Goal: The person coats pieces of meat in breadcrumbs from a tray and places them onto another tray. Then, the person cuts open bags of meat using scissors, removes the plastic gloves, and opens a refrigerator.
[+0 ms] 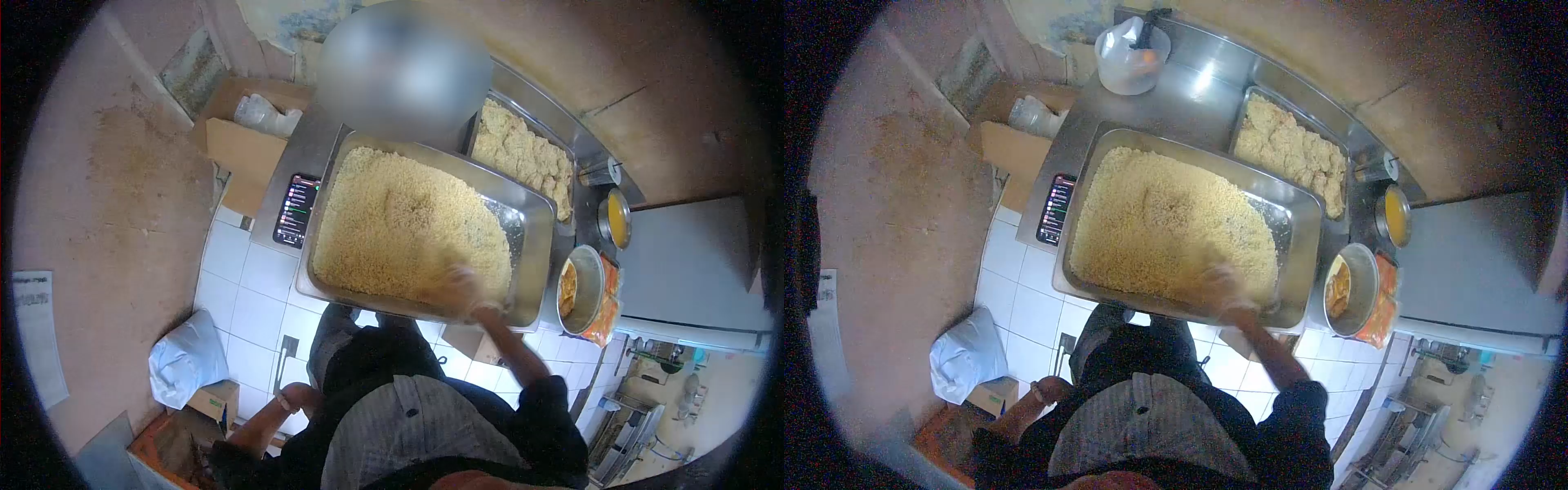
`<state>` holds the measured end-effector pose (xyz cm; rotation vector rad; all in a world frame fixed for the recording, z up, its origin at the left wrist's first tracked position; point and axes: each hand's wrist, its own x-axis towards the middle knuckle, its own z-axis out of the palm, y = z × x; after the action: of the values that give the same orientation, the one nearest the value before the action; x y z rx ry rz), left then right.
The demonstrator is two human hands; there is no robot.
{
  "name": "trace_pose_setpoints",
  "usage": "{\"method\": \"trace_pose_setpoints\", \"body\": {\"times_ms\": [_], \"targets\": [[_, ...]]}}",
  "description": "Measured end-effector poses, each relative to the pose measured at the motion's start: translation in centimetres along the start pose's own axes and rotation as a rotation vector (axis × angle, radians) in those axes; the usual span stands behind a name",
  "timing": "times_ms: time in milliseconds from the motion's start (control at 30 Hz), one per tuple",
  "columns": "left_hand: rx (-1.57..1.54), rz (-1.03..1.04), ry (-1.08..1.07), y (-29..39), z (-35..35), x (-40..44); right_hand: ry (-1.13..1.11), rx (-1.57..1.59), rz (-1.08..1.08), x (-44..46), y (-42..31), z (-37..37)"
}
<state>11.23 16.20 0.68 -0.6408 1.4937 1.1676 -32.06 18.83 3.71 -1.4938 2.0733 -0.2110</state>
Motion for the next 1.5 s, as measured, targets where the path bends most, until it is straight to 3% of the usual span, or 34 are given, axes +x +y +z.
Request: {"method": "trace_pose_setpoints", "body": {"times_ms": [167,267,333,400,433,500,567,600,667,700,733,800,867,933,967,1033,1067,1133,1200,1267,1300,1400,1500], "targets": [[0.003,0.004,-0.005,0.3,-0.3,0.0,-0.18,0.127,-0.135,2.3,-4.8,3.3],[-0.006,0.009,-0.003,0.3,-0.3,-0.1,-0.007,0.245,-0.192,7.3,-2.2,1.4],[-0.011,0.006,-0.003,0.2,-0.2,-0.2,0.07,0.249,-0.13,11.1,-1.6,-0.2],[-0.016,0.007,-0.005,0.1,0.1,-0.4,0.007,0.1,0.081,14.0,-2.9,0.1],[-0.023,0.006,-0.007,0.1,0.2,-0.4,0.393,-0.226,0.155,16.0,-3.2,3.3],[-0.04,0.006,-0.004,0.2,0.3,-0.6,0.778,-0.549,0.212,17.0,-4.8,4.0],[-0.055,0.009,-0.003,0.3,0.3,-0.7,0.923,-0.433,-0.068,16.2,-5.9,2.4],[-0.055,0.013,0.001,0.3,0.2,-0.7,0.923,-0.436,-0.064,15.7,-7.1,0.9],[-0.046,0.016,0.005,0.2,0.4,-0.5,0.428,-0.274,0.168,14.4,-8.6,-1.2],[-0.04,0.022,0.013,0.2,0.2,-0.4,0.431,-0.279,0.167,14.1,-7.3,-0.3],[-0.035,0.025,0.017,0.1,0.2,-0.3,0.444,0.086,0.101,14.6,-5.4,1.1],[-0.034,0.033,0.029,0.1,0.1,-0.4,0.398,0.448,-0.128,14.3,-5.0,2.7],[-0.024,0.032,0.026,0.0,-0.1,-0.4,0.403,0.171,-0.39,13.1,-4.5,8.4],[0.005,0.03,0.022,0.1,-0.5,-0.3,0.46,-0.111,-0.476,12.9,-5.0,11.8],[0.019,0.028,0.021,0.0,-0.6,-0.3,0.509,-0.33,-0.575,11.6,-8.3,9.0],[0.031,0.025,0.022,-0.1,-0.8,-0.4,0.557,-0.554,-0.675,12.2,-8.3,7.3],[0.032,0.025,0.021,-0.1,-0.6,-0.5,0.374,0.277,-0.572,14.1,-4.7,7.5],[0.034,0.022,0.022,-0.3,-0.6,-0.5,0.337,0.763,-0.43,14.6,-0.4,5.4],[0.036,0.023,0.018,-0.5,-0.4,-0.5,0.519,0.425,-0.451,15.0,1.7,2.6],[0.03,0.026,0.012,-0.5,-0.3,-0.5,0.274,-0.339,0.029,16.5,3.1,1.2],[0.022,0.025,0.01,-0.5,-0.3,-0.5,0.267,-0.34,0.023,17.0,3.6,1.1],[0.018,0.026,0.008,-0.5,-0.4,-0.5,-0.136,-0.043,0.046,15.6,-0.3,-1.1],[0.02,0.036,0.006,-0.2,-0.6,-0.4,-0.14,0.019,0.068,14.9,-2.9,0.2]]}}
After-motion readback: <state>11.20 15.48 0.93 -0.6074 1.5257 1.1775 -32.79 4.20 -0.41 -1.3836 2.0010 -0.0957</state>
